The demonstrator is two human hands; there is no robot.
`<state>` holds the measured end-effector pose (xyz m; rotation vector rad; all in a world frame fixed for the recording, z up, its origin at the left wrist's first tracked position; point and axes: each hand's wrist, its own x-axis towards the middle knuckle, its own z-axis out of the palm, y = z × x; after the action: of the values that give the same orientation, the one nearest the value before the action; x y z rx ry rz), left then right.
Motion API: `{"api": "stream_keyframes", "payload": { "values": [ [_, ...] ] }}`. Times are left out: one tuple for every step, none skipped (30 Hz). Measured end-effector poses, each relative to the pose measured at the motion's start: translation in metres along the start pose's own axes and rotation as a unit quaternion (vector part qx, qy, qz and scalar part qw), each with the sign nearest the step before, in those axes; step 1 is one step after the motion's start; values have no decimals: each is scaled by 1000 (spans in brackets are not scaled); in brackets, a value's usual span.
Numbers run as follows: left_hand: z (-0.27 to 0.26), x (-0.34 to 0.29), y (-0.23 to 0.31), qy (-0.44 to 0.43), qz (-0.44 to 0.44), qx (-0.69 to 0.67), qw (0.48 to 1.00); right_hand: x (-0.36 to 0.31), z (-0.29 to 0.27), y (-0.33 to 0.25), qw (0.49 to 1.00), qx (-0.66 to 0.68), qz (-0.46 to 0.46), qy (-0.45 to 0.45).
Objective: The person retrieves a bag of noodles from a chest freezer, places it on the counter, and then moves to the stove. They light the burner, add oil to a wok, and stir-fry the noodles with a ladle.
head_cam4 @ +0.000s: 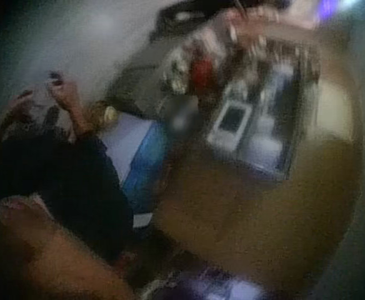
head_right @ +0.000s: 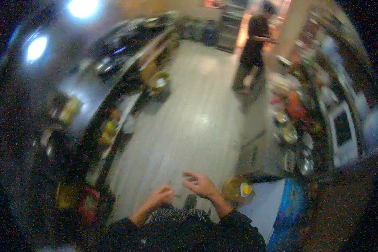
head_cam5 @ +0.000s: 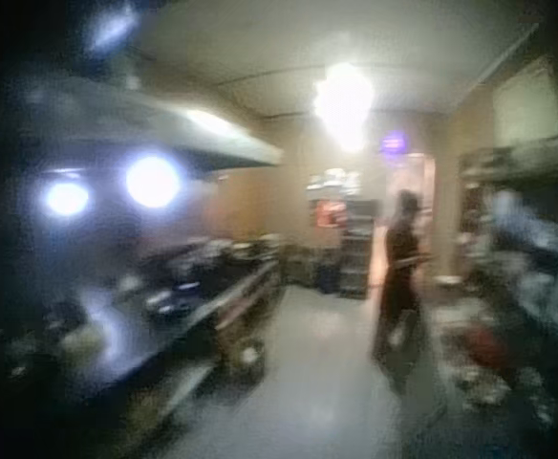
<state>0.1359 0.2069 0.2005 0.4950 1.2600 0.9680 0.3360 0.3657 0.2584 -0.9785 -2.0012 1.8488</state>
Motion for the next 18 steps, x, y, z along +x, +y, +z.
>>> {"api": "stream_keyframes", "payload": {
  "values": [
    [1,-3,2,26,64,69,995,7,8,-3,1000,4,20,-3],
    [5,-6,6,70,158,188,967,15,19,-6,1000,23,5,-7],
    [9,-8,9,98,228,315,916,23,34,-7,999,42,-7,-7],
    [13,-10,13,112,210,413,879,31,51,-8,999,44,-13,-15],
    [18,-10,16,124,204,505,830,38,65,-10,999,46,-17,-18],
    [23,-12,18,110,145,496,849,44,78,-11,998,54,-16,-13],
    [25,-13,18,111,116,480,862,52,92,-14,999,6,-17,-47],
    [26,-14,18,117,113,463,871,56,104,-16,997,-38,-13,-72],
    [21,-15,16,145,165,488,845,61,116,-21,993,-75,0,-89],
    [15,-16,14,183,240,511,805,64,127,-27,991,-80,-16,-107],
    [7,-17,11,190,281,542,769,68,137,-32,990,-77,-19,-119],
    [-10,-20,10,153,248,437,851,72,146,-40,989,-69,-32,-128],
    [-31,-26,9,84,176,331,923,75,154,-47,987,-75,-23,-140],
    [-44,-27,11,48,156,314,935,79,161,-55,985,-74,-28,-152],
    [-57,-31,15,12,135,298,945,82,167,-63,983,-62,-52,-165],
    [-69,-31,23,13,167,376,911,86,172,-71,981,-82,-64,-165],
    [-76,-35,31,9,176,415,893,89,177,-78,977,-91,-93,-168],
    [-83,-41,42,0,213,376,902,91,182,-85,973,-98,-121,-170]
  ]
}}
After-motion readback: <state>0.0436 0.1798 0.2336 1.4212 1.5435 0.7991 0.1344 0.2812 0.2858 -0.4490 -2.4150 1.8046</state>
